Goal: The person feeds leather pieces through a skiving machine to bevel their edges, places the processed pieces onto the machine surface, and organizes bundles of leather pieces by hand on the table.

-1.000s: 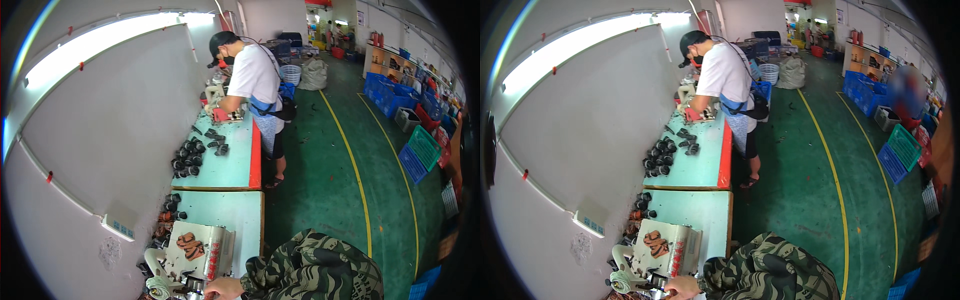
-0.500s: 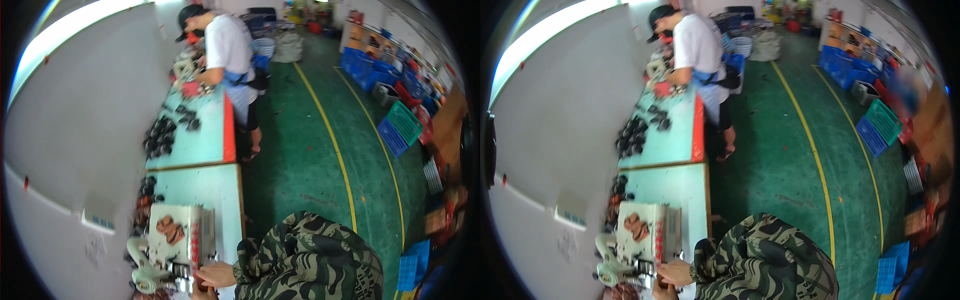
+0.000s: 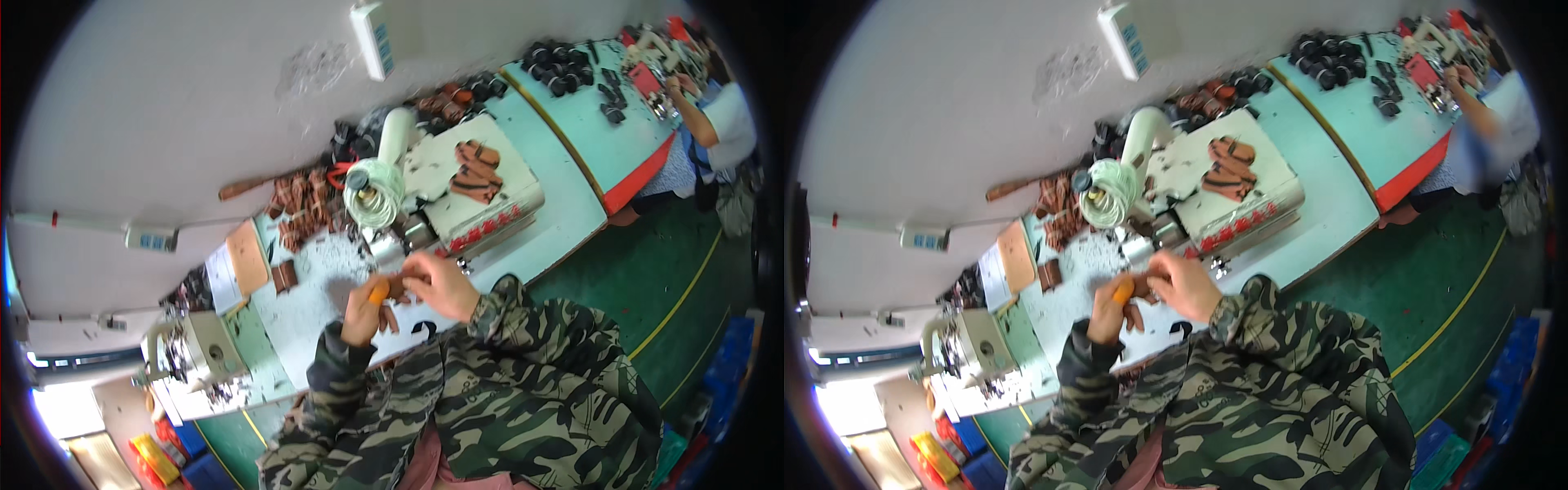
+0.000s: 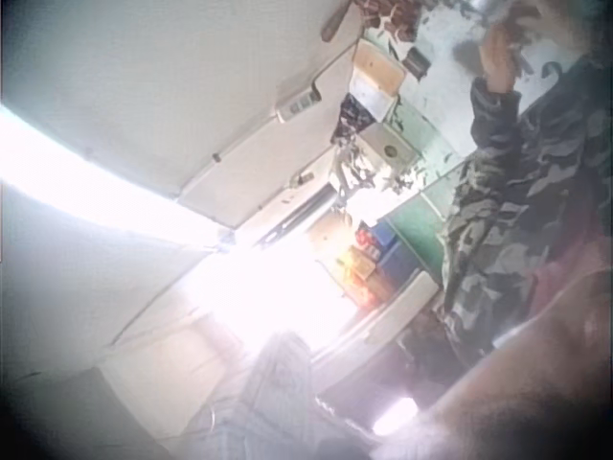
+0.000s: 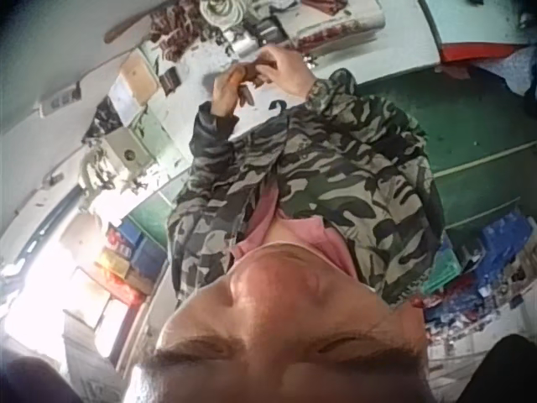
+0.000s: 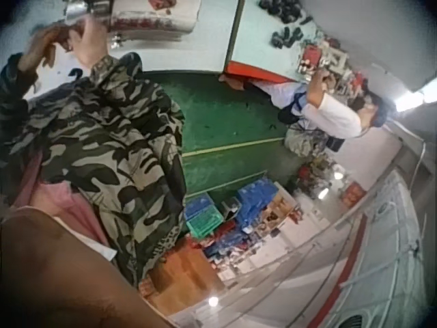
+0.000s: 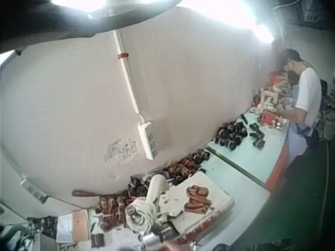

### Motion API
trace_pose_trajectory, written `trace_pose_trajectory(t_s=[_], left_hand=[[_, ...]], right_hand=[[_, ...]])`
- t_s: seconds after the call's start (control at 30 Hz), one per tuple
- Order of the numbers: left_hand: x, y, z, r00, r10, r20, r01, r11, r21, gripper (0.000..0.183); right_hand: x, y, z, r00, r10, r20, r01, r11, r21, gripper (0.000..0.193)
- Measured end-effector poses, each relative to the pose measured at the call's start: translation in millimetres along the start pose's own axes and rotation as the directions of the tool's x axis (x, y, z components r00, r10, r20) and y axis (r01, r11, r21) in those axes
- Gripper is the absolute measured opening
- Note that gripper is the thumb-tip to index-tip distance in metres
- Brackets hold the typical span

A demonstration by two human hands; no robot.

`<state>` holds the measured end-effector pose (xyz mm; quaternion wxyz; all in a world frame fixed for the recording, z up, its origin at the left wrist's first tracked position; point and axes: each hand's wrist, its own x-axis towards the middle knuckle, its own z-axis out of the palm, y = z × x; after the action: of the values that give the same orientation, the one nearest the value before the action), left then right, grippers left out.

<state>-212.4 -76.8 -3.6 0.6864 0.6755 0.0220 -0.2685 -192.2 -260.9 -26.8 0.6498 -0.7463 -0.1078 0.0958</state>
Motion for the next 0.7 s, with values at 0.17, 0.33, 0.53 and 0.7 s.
trace_pose_trajectory(t_s=[0.17,0.33,0.53,0.7], left_hand=[[28,22,-4,0.993,-0.114,-0.015,0.112,0.992,-0.06,0.036],[59,24,-38,0.929,-0.37,-0.008,0.361,0.901,0.242,0.027],[89,39,-34,0.912,-0.395,0.107,0.374,0.91,0.177,0.027],[76,36,-46,0.907,-0.416,0.062,0.396,0.895,0.204,0.027]], right_hand=[[33,3,-25,0.917,0.305,0.255,-0.335,0.939,0.08,0.017],[49,14,-47,0.975,0.056,0.214,0.004,0.963,-0.271,0.017],[67,12,-65,0.981,0.077,0.181,-0.003,0.927,-0.375,0.016],[78,7,-79,0.962,0.055,0.269,0.104,0.833,-0.544,0.017]])
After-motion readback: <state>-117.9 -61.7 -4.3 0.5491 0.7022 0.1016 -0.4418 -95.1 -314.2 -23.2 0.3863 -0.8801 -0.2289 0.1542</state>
